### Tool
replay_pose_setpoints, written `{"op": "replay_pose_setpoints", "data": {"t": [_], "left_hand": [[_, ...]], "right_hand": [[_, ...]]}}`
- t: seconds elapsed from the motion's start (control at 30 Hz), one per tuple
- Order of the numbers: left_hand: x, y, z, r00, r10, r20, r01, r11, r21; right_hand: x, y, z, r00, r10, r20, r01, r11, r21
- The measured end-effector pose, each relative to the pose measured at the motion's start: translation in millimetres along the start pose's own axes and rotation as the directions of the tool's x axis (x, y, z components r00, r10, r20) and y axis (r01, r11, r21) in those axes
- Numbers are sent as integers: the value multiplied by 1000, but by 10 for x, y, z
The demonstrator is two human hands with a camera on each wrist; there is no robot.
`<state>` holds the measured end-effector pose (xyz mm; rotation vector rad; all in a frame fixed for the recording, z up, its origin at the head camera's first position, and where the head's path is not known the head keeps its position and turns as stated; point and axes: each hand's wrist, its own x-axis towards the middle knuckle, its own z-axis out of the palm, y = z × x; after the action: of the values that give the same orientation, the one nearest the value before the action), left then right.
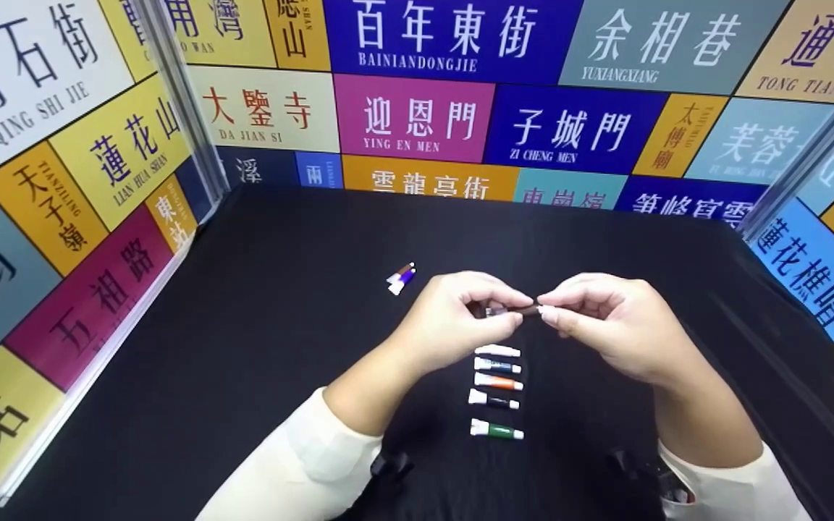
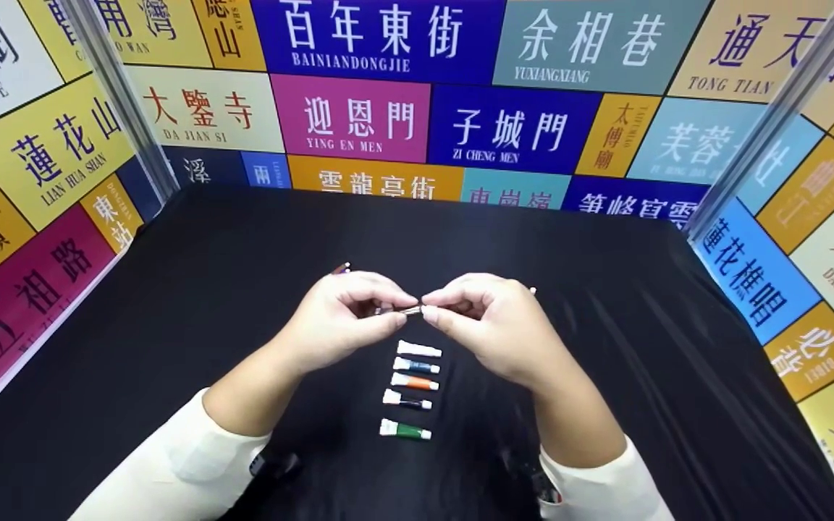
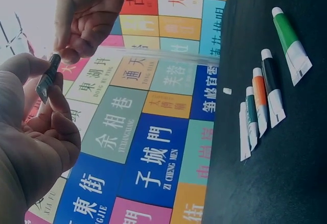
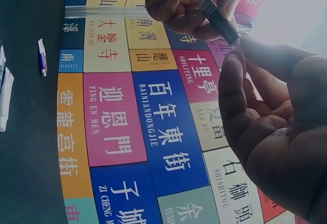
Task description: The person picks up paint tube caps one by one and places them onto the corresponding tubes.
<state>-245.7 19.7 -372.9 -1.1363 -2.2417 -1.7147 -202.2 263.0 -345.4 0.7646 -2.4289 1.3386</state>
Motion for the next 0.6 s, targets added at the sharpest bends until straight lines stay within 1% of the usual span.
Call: {"op": "replay_pose_setpoints", "data": {"t": [0.1, 0.2, 0.27, 0.33, 0.43, 0.6], "left_hand": [[-4, -1, 8, 1000, -6, 3, 6, 1000, 7], [-1, -2, 20, 1000, -15, 6, 15, 1000, -6], [2, -2, 28, 1000, -16, 8, 17, 1000, -15], [3, -2, 34, 1000, -14, 8, 14, 1000, -23], [3, -2, 41, 1000, -10, 9, 10, 999, -38], [8, -23, 41, 1000, -8, 4, 8, 998, -60]], "right_hand": [[10, 3, -3, 997, 74, 17, -73, 997, -26], [19, 12, 1, 988, 154, 19, -152, 986, -75], [24, 19, 6, 982, 188, 16, -186, 976, -111], [27, 26, 12, 978, 206, 14, -203, 970, -135], [27, 34, 21, 977, 215, 13, -211, 968, -134], [28, 33, 33, 982, 189, -10, -190, 979, -73]]}}
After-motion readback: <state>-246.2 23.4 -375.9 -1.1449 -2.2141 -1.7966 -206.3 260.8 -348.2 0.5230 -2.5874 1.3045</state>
